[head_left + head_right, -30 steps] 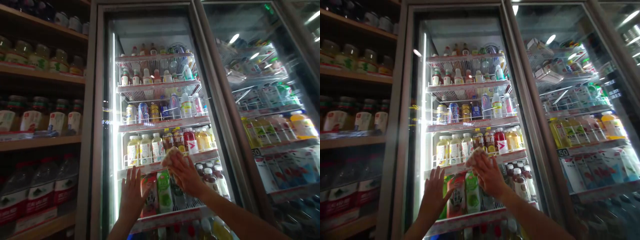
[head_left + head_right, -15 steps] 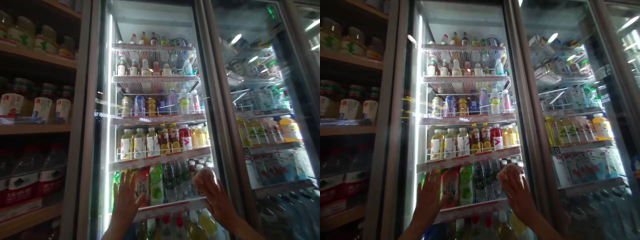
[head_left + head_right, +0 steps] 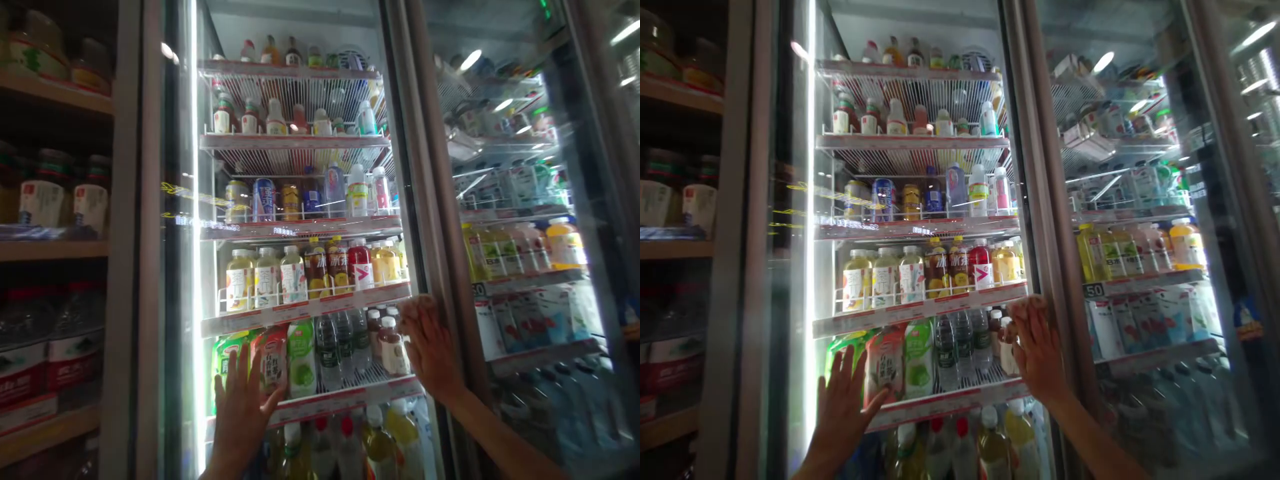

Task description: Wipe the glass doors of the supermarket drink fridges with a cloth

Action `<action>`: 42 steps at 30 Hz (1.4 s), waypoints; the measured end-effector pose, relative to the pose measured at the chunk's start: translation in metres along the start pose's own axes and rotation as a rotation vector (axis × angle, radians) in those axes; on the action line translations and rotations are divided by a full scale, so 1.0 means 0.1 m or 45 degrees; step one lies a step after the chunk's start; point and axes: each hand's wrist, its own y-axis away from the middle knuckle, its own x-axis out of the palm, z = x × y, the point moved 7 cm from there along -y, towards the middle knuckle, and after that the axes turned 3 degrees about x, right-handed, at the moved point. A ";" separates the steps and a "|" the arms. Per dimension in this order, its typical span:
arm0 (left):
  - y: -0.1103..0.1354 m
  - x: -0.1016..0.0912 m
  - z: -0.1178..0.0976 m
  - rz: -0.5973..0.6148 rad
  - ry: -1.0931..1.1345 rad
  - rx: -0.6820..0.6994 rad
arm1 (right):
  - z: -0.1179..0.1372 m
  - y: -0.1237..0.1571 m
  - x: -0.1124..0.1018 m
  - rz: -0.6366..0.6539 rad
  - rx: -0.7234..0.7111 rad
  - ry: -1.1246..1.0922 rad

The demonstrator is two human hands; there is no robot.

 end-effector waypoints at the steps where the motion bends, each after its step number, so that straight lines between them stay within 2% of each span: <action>1: 0.01 0.00 0.00 0.001 0.000 -0.015 | -0.02 0.02 0.00 -0.013 0.034 -0.004; 3: 0.03 0.01 -0.01 0.004 0.006 -0.028 | 0.03 0.13 0.02 0.002 0.007 0.002; 7: 0.12 0.06 -0.04 0.051 0.015 -0.021 | 0.28 0.32 0.09 0.075 -0.135 -0.008; 11: 0.18 0.06 -0.03 0.051 0.006 -0.029 | 0.59 0.09 0.01 0.008 -0.035 -0.120; 12: 0.19 0.05 -0.04 0.043 0.000 -0.011 | 0.75 0.04 -0.02 0.000 -0.109 -0.162; 15: 0.20 0.03 -0.05 0.039 -0.030 0.056 | 1.33 0.00 -0.05 0.073 -0.544 -0.279; 16: 0.20 0.02 -0.04 0.044 -0.042 0.070 | 1.46 -0.02 -0.05 0.098 -0.607 -0.298; 17: 0.21 0.02 -0.03 0.051 -0.055 0.084 | 1.53 -0.08 -0.04 0.111 -0.579 -0.305; 19: 0.24 0.01 -0.01 0.056 -0.079 0.118 | 1.56 -0.25 0.00 0.121 -0.377 -0.301; 20: 0.27 0.01 0.00 0.059 -0.093 0.137 | 1.60 -0.32 0.01 0.121 -0.342 -0.311; 21: 0.30 0.01 0.02 0.066 -0.106 0.159 | 1.69 -0.36 0.02 0.131 -0.400 -0.331; 24: 0.42 -0.02 0.06 0.099 -0.136 0.227 | 2.04 -0.40 0.01 0.199 -0.791 -0.411; 25: 0.47 -0.05 0.07 0.104 -0.139 0.262 | 2.12 -0.45 0.00 0.212 -0.807 -0.427; 28: 0.62 -0.14 0.12 0.127 -0.125 0.342 | 2.23 -0.70 0.02 0.179 -0.508 -0.441; 29: 0.67 -0.17 0.15 0.143 -0.114 0.360 | 2.33 -0.73 0.01 0.165 -0.497 -0.454; 30: 0.73 -0.20 0.19 0.162 -0.098 0.375 | 2.47 -0.73 -0.01 0.158 -0.589 -0.477; 32: 0.83 -0.25 0.29 0.191 -0.014 0.435 | 2.80 -0.63 -0.05 0.181 -0.937 -0.527; 33: 0.89 -0.28 0.35 0.192 0.055 0.474 | 2.92 -0.60 -0.06 0.203 -1.047 -0.539; 34: 0.93 -0.32 0.42 0.186 0.125 0.497 | 3.00 -0.61 -0.06 0.222 -1.049 -0.540; 36: 0.97 -0.41 0.59 0.174 0.231 0.456 | 3.04 -0.70 -0.01 0.261 -0.830 -0.521; 37: 0.97 -0.45 0.69 0.174 0.255 0.381 | 3.04 -0.72 0.02 0.271 -0.720 -0.515; 38: 0.94 -0.49 0.78 0.172 0.269 0.286 | 3.08 -0.68 0.04 0.279 -0.702 -0.527; 40: 0.87 -0.57 0.89 0.169 0.334 0.101 | 3.23 -0.47 0.06 0.311 -0.915 -0.592; 42: 0.76 -0.59 0.86 0.173 0.471 -0.051 | 3.35 -0.25 0.10 0.371 -1.107 -0.636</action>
